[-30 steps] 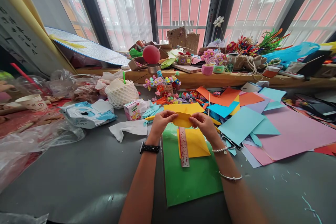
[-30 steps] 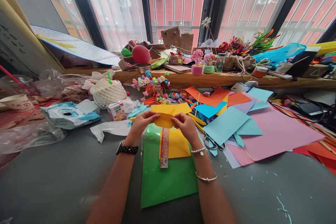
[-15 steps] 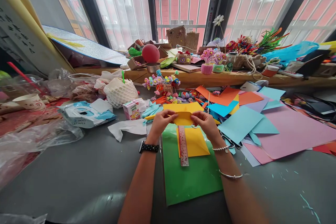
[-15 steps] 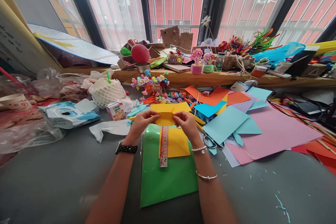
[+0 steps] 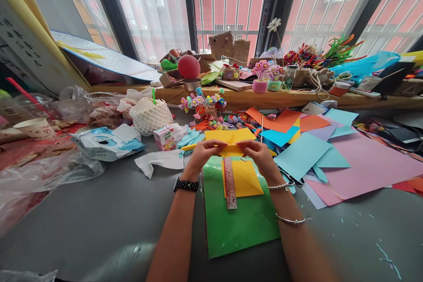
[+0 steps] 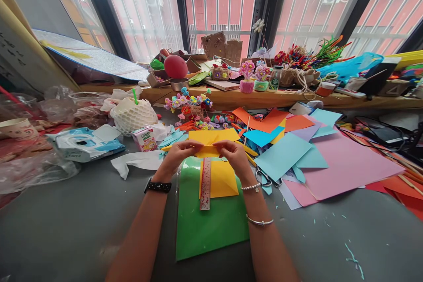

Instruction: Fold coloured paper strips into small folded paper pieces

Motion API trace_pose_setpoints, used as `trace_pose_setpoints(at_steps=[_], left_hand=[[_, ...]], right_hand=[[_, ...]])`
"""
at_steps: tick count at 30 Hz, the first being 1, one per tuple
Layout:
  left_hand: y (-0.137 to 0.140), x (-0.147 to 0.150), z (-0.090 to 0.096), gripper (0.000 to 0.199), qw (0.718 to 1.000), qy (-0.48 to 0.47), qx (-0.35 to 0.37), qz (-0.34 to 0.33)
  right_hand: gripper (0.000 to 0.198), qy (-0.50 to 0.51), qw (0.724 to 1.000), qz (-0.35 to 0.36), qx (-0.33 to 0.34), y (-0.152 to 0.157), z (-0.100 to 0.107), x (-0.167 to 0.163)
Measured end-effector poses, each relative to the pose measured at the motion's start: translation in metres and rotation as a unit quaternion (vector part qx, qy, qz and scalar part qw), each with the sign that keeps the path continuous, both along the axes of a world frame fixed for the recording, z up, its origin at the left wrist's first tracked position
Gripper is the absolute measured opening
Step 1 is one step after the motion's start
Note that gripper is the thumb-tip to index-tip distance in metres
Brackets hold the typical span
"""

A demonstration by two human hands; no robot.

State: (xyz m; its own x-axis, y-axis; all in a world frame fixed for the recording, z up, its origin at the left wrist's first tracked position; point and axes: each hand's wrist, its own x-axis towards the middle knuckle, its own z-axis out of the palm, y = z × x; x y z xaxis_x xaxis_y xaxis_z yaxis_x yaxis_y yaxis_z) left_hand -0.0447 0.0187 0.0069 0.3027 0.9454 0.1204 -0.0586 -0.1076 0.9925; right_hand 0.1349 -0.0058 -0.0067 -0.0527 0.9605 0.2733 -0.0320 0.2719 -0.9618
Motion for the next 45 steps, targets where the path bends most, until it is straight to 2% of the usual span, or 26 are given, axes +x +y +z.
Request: trace_pose_setpoints(at_steps=[3, 7, 13, 21, 28, 32, 45], left_hand=[[-0.001, -0.001, 0.0, 0.019, 1.0, -0.002, -0.024, -0.006], [-0.004, 0.001, 0.004, 0.03, 0.998, 0.005, -0.062, -0.027], [-0.003, 0.005, 0.002, 0.036, 0.995, 0.027, -0.097, -0.003], [-0.002, 0.005, 0.0, 0.031, 0.998, 0.018, -0.067, -0.002], [-0.002, 0.005, 0.001, 0.03, 0.999, 0.026, -0.029, 0.016], [-0.002, 0.005, 0.0, 0.03, 0.999, 0.036, -0.014, 0.015], [-0.001, 0.009, -0.002, 0.026, 0.998, 0.045, -0.031, 0.033]], right_hand=[[0.015, -0.002, 1.0, -0.007, 0.005, 0.0, -0.002, 0.0], [0.015, -0.006, 1.0, -0.012, 0.016, 0.0, -0.003, 0.0], [0.016, -0.032, 0.999, -0.019, 0.03, 0.001, -0.003, -0.001], [0.016, -0.064, 0.997, -0.026, 0.032, -0.001, 0.0, -0.002], [0.033, -0.076, 0.996, -0.039, -0.003, -0.003, 0.005, -0.005], [0.033, -0.088, 0.996, -0.034, -0.012, 0.0, 0.0, -0.007], [0.029, -0.037, 0.996, -0.055, -0.056, 0.001, -0.003, -0.01]])
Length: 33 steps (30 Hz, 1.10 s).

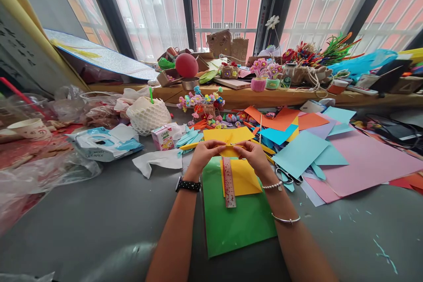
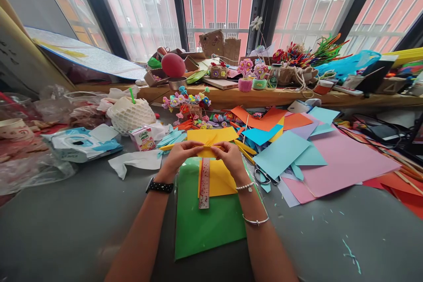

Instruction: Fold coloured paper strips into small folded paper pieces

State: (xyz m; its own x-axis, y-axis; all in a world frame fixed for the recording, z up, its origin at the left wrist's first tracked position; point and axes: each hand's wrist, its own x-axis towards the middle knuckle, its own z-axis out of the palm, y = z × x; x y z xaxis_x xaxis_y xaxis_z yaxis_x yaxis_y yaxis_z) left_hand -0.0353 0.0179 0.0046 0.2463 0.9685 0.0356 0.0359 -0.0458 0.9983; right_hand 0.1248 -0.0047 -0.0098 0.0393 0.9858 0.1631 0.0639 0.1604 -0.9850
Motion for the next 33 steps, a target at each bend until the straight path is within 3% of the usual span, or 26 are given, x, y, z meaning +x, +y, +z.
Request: trace_pose_setpoints(at_steps=[15, 26, 33], left_hand=[[-0.0024, 0.0014, 0.0005, 0.025, 0.998, 0.062, 0.023, -0.019], [-0.0034, 0.0051, 0.0002, 0.027, 0.988, 0.111, 0.108, -0.002], [-0.0043, 0.0054, 0.0007, 0.028, 0.992, 0.1, 0.079, 0.011]], right_hand=[[0.028, -0.018, 1.0, 0.009, -0.003, 0.0007, -0.0012, 0.0006], [0.028, -0.053, 0.998, 0.001, 0.038, -0.0008, -0.0019, -0.002], [0.027, -0.024, 0.999, 0.007, 0.025, -0.0016, -0.0001, -0.0015]])
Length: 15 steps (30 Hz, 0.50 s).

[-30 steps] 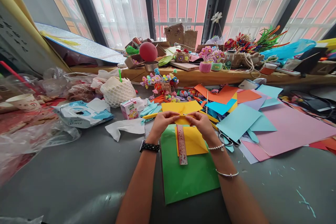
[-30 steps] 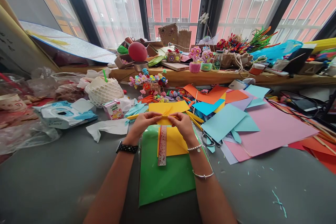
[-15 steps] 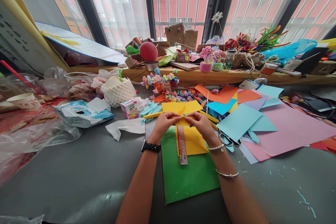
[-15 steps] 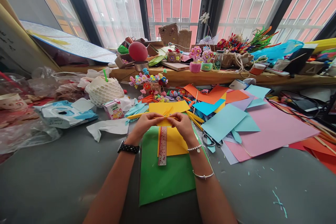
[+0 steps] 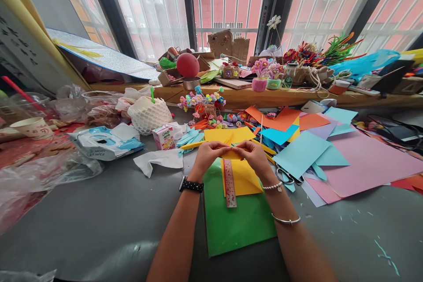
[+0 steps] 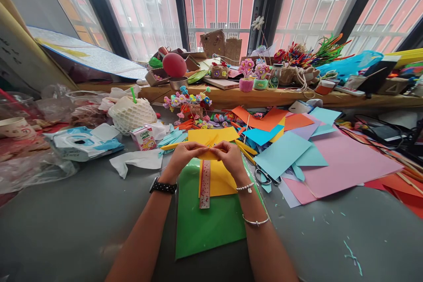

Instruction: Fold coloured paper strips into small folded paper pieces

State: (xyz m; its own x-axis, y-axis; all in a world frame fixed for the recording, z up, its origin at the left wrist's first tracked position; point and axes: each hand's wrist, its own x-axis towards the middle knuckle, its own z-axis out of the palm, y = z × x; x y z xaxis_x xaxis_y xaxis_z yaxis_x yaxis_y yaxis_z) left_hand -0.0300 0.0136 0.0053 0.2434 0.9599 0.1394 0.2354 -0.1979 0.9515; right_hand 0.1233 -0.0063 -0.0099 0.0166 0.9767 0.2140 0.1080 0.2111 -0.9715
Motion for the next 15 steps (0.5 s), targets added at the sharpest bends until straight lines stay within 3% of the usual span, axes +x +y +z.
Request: trace_pose_setpoints(at_steps=[6, 15], left_hand=[[-0.0004, 0.0005, 0.0011, 0.027, 0.999, -0.028, -0.018, 0.01], [0.002, 0.0017, 0.0004, 0.028, 0.993, -0.092, -0.072, 0.022]], right_hand=[[0.025, 0.052, 0.998, -0.035, -0.024, 0.0017, -0.0024, 0.0005], [0.024, 0.097, 0.994, -0.032, -0.032, 0.0021, -0.0015, 0.0004]])
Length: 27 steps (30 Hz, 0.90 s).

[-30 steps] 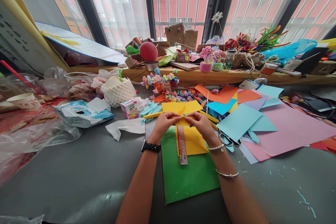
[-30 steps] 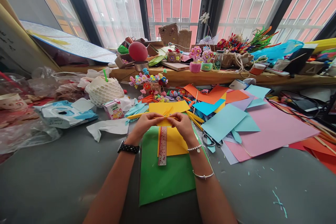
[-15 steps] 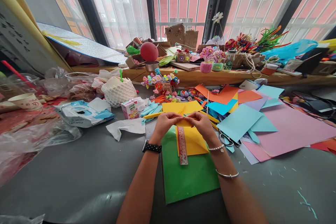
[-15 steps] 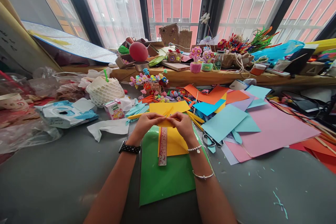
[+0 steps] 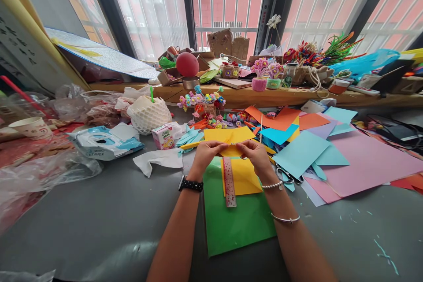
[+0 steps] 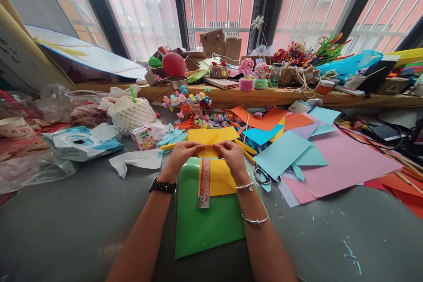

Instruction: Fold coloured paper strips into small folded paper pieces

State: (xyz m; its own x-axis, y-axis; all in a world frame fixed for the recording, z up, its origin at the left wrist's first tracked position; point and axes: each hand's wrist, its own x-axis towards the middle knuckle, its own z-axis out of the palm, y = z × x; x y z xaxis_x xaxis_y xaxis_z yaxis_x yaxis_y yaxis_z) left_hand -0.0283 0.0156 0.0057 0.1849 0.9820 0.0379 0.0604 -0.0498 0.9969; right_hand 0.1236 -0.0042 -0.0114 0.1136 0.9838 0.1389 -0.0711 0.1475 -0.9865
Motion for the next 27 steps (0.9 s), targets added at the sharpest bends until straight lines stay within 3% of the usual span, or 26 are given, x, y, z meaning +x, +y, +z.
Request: trace_pose_setpoints(at_steps=[6, 18, 27], left_hand=[[0.0021, -0.0017, -0.0014, 0.028, 1.0, 0.001, -0.004, -0.006], [-0.0032, -0.002, 0.0006, 0.021, 0.984, 0.128, 0.122, -0.016], [0.0007, -0.0036, 0.0015, 0.019, 0.995, 0.079, 0.053, -0.017]], right_hand=[[0.025, -0.021, 1.0, -0.007, 0.011, -0.0002, -0.0004, 0.0006], [0.025, -0.111, 0.992, 0.02, 0.052, -0.0034, 0.0016, -0.0023], [0.025, -0.074, 0.995, -0.052, 0.042, 0.002, -0.0052, -0.0011]])
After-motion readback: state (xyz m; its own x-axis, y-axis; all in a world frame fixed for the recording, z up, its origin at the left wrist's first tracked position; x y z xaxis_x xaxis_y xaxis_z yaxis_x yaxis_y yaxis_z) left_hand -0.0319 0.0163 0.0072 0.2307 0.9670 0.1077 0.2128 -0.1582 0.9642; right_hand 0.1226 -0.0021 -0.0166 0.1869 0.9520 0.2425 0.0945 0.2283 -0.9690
